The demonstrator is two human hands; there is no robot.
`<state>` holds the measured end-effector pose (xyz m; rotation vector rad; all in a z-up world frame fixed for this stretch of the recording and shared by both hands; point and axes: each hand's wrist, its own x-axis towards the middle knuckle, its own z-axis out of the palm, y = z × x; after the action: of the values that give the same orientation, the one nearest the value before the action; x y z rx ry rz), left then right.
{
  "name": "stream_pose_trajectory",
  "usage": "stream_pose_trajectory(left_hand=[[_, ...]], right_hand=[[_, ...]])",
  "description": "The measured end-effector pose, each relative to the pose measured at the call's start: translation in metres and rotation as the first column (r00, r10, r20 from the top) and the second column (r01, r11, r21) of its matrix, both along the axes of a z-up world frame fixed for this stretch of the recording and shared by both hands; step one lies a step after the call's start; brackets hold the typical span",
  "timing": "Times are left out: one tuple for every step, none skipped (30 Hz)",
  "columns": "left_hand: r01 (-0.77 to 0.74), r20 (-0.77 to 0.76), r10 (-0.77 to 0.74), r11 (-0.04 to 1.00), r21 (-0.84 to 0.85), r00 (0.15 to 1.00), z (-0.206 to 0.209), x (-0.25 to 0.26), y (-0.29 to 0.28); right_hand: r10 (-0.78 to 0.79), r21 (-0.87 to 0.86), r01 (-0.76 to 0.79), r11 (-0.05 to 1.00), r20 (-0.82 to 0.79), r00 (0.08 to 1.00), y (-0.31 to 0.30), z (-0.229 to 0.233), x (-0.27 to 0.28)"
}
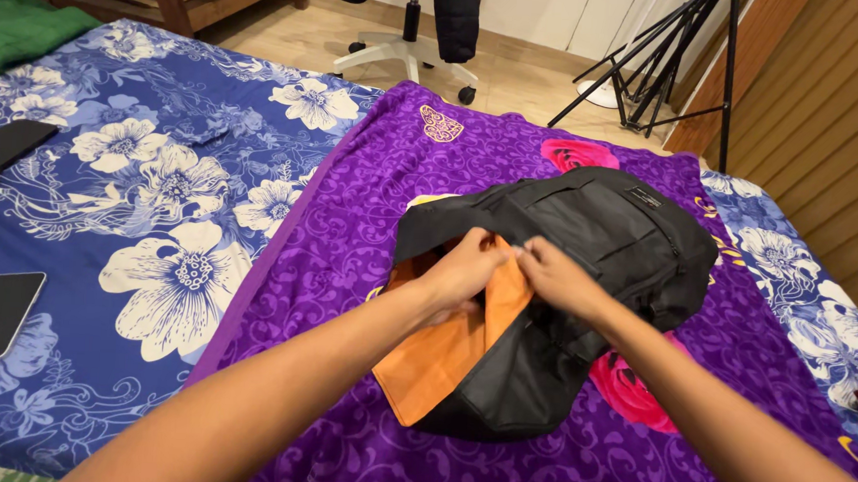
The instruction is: The person opens a black backpack on a bed and takes out folded clothes, stacking them beside the bag. They open the compartments, place a bottle inside, zip the pockets, adjust the straps, and finally pull a gray garment back out of the main compartment.
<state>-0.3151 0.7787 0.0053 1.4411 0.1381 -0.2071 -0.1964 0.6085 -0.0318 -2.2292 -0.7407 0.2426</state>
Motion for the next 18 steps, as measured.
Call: stream_pose_trajectory(left_hand=[[-0.004,-0.025,0.004,1.000,-0.010,1.000,-0.005,0.002,0.001],[-0.007,-0.017,0.007,0.999,-0.034,1.000,-0.013,0.003,0.002],[-0.010,-0.010,0.010,0.998,-0.057,1.000,-0.021,0.005,0.002],[-0.010,-0.002,0.010,0.997,-0.079,1.000,-0.030,0.007,0.001],[-0.019,0.060,0.023,0.997,-0.073,0.998,-0.039,0.010,0.001],[-0.026,0.124,0.034,0.997,-0.070,0.992,-0.045,0.016,-0.001],[-0.032,0.187,0.044,0.997,-0.068,0.981,-0.051,0.021,-0.002],[-0.028,0.190,0.044,0.996,-0.085,0.981,-0.056,0.027,-0.003],[-0.025,0.192,0.044,0.994,-0.102,0.980,-0.059,0.033,-0.002],[-0.020,0.193,0.043,0.993,-0.119,0.980,-0.061,0.038,-0.002],[-0.027,0.166,0.034,0.999,-0.042,0.986,-0.061,0.042,-0.001],[-0.033,0.136,0.028,0.999,0.037,0.990,-0.062,0.045,0.002],[-0.036,0.105,0.023,0.993,0.117,0.994,-0.061,0.048,0.006],[-0.064,0.165,0.036,0.983,0.171,0.986,-0.059,0.052,0.012],[-0.095,0.224,0.044,0.970,0.222,0.974,-0.056,0.057,0.018],[-0.130,0.284,0.051,0.955,0.268,0.957,-0.054,0.061,0.023],[-0.160,0.274,0.063,0.925,0.345,0.960,-0.051,0.064,0.030],[-0.188,0.266,0.078,0.889,0.419,0.961,-0.049,0.068,0.040]], right_hand=[[-0.051,-0.072,0.048,0.996,-0.042,0.998,0.000,-0.005,-0.002],[-0.121,-0.108,0.101,0.989,-0.202,0.972,-0.001,-0.006,-0.004],[-0.193,-0.152,0.148,0.977,-0.353,0.916,-0.002,-0.009,-0.009],[-0.267,-0.203,0.189,0.961,-0.490,0.830,-0.003,-0.011,-0.013],[-0.162,-0.134,0.111,0.985,-0.469,0.869,-0.002,-0.013,-0.016],[-0.058,-0.071,0.030,0.997,-0.438,0.897,-0.001,-0.016,-0.018],[0.046,-0.012,-0.055,0.998,-0.401,0.915,0.002,-0.020,-0.019],[0.105,0.046,-0.095,0.994,-0.332,0.938,0.006,-0.026,-0.019],[0.160,0.100,-0.139,0.985,-0.257,0.953,0.011,-0.033,-0.017],[0.209,0.149,-0.184,0.972,-0.179,0.961,0.013,-0.039,-0.014],[0.073,0.049,-0.063,0.997,-0.236,0.969,0.013,-0.041,-0.007],[-0.065,-0.058,0.051,0.997,-0.284,0.957,0.013,-0.042,-0.001],[-0.204,-0.170,0.156,0.973,-0.317,0.926,0.012,-0.042,0.005],[-0.221,-0.121,0.188,0.975,-0.371,0.902,0.011,-0.040,0.010],[-0.233,-0.073,0.223,0.972,-0.424,0.875,0.008,-0.035,0.013],[-0.242,-0.030,0.259,0.965,-0.474,0.846,0.005,-0.028,0.016],[-0.243,-0.045,0.247,0.968,-0.411,0.879,0.003,-0.021,0.017],[-0.242,-0.062,0.235,0.970,-0.344,0.907,0.002,-0.013,0.015]])
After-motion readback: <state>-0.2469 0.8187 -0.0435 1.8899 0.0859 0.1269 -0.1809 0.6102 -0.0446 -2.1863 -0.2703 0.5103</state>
